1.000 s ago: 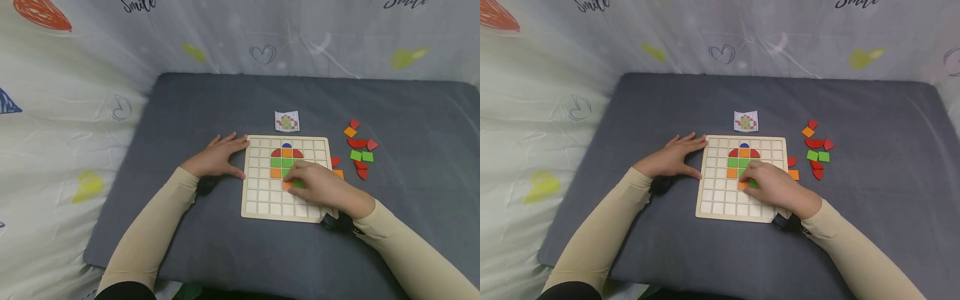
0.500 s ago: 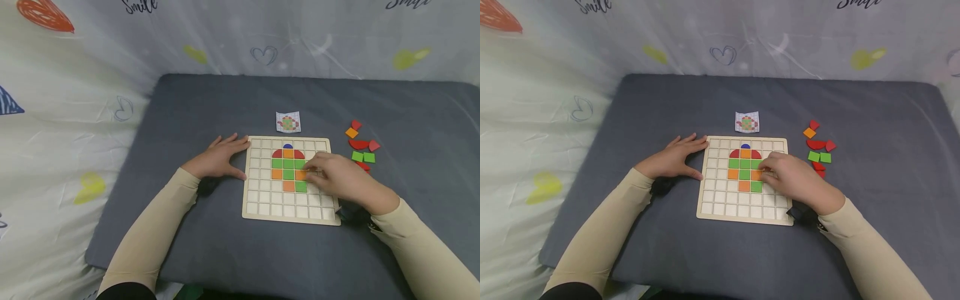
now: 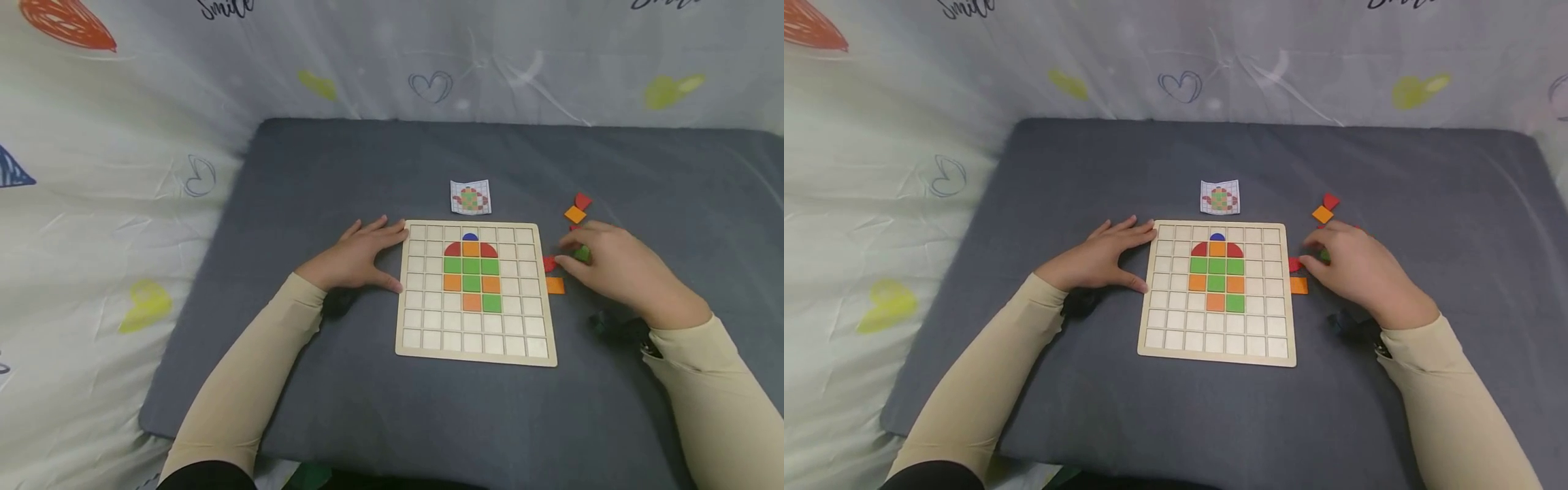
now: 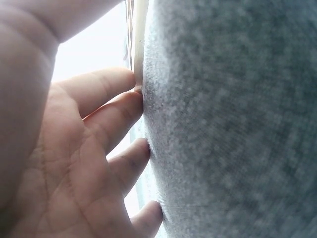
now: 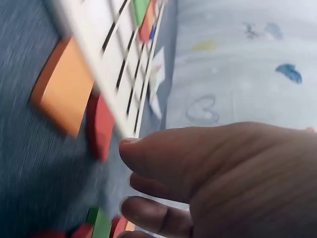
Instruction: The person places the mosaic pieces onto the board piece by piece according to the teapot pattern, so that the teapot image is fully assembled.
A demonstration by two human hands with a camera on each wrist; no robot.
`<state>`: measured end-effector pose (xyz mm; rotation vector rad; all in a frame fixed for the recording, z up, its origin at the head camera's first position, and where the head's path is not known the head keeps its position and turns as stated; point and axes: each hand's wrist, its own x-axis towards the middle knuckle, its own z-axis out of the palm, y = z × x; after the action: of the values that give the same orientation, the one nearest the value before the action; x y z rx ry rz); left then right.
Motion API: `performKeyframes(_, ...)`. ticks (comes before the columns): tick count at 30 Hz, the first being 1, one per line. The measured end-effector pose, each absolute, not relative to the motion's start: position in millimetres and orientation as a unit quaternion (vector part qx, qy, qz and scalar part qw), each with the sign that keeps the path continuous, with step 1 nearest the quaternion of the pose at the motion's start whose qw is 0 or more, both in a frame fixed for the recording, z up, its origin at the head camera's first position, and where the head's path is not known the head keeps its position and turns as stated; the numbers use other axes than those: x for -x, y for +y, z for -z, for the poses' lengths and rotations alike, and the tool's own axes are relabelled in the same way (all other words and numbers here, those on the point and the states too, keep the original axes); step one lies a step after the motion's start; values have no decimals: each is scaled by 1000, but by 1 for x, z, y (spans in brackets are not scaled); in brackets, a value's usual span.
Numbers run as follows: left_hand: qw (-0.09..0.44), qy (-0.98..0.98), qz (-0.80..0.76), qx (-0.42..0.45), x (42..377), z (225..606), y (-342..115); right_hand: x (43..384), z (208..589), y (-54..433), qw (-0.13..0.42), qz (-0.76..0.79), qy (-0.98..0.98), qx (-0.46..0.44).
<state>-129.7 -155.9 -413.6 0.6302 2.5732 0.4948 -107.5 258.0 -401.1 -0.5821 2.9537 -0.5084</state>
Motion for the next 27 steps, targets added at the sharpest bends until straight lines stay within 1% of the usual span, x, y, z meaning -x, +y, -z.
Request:
performKeyframes(4, 221, 930, -180, -230, 130, 416, -156, 111, 405, 269, 61, 161, 971, 167)
performKeyframes(10, 221, 931, -180, -229, 130, 414, -155, 113, 410, 279, 64, 147, 975, 155)
performKeyframes(17, 222, 931, -180, -229, 130, 413, -154, 113, 409, 285, 81, 151, 976, 137)
performKeyframes(27, 219, 931, -184, -226, 129, 411, -154, 118, 411, 289, 88, 174, 971, 138)
